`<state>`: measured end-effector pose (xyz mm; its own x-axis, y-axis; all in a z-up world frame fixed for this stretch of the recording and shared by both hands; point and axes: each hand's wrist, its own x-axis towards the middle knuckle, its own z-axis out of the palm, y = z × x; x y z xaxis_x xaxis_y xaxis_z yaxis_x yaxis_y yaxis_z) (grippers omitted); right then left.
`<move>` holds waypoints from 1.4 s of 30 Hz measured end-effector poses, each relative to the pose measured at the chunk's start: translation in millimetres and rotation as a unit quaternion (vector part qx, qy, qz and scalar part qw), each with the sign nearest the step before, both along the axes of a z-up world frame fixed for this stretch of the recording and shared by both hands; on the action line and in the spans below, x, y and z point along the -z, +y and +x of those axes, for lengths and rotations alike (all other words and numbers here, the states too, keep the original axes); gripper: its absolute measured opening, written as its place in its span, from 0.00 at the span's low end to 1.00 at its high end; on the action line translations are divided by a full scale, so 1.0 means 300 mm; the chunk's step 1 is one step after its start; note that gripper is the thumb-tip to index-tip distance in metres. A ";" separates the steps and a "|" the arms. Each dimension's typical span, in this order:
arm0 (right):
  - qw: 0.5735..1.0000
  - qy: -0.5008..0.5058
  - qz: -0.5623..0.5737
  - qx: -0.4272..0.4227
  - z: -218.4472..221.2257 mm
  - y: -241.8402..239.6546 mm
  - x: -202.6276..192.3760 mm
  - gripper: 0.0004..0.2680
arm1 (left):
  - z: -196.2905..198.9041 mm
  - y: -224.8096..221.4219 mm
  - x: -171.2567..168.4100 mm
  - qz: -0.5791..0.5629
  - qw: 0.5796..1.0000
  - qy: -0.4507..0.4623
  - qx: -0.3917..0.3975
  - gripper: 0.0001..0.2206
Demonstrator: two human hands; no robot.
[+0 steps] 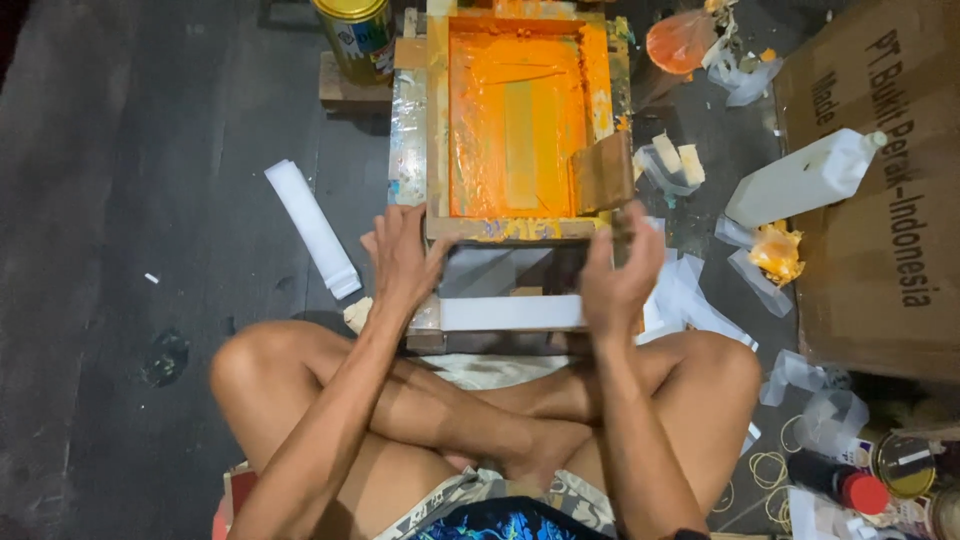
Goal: Manual screen printing of orange ink onto white label strips using a squeegee.
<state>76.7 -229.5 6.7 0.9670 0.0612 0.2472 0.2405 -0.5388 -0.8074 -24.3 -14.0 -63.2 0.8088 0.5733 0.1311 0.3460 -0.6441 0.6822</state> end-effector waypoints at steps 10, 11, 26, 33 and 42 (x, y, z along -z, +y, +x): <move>0.989 -0.061 -0.092 -0.100 0.453 0.074 0.157 0.09 | 0.375 0.105 0.033 -0.018 0.994 0.066 -0.088 0.31; 0.985 -0.052 -0.054 -0.157 0.465 0.118 0.118 0.07 | 0.371 0.097 0.008 -0.013 0.993 0.067 -0.096 0.27; 0.904 -0.047 -0.162 -0.393 0.529 0.326 -0.005 0.12 | 0.385 0.104 0.026 0.008 0.992 0.052 -0.113 0.22; 0.862 -0.027 -0.239 -0.446 0.310 0.148 -0.077 0.13 | 0.376 0.102 0.013 0.022 0.993 0.049 -0.109 0.21; 0.840 0.055 -0.188 -0.506 0.278 0.099 -0.181 0.12 | 0.370 0.090 0.001 0.024 0.992 0.040 -0.115 0.20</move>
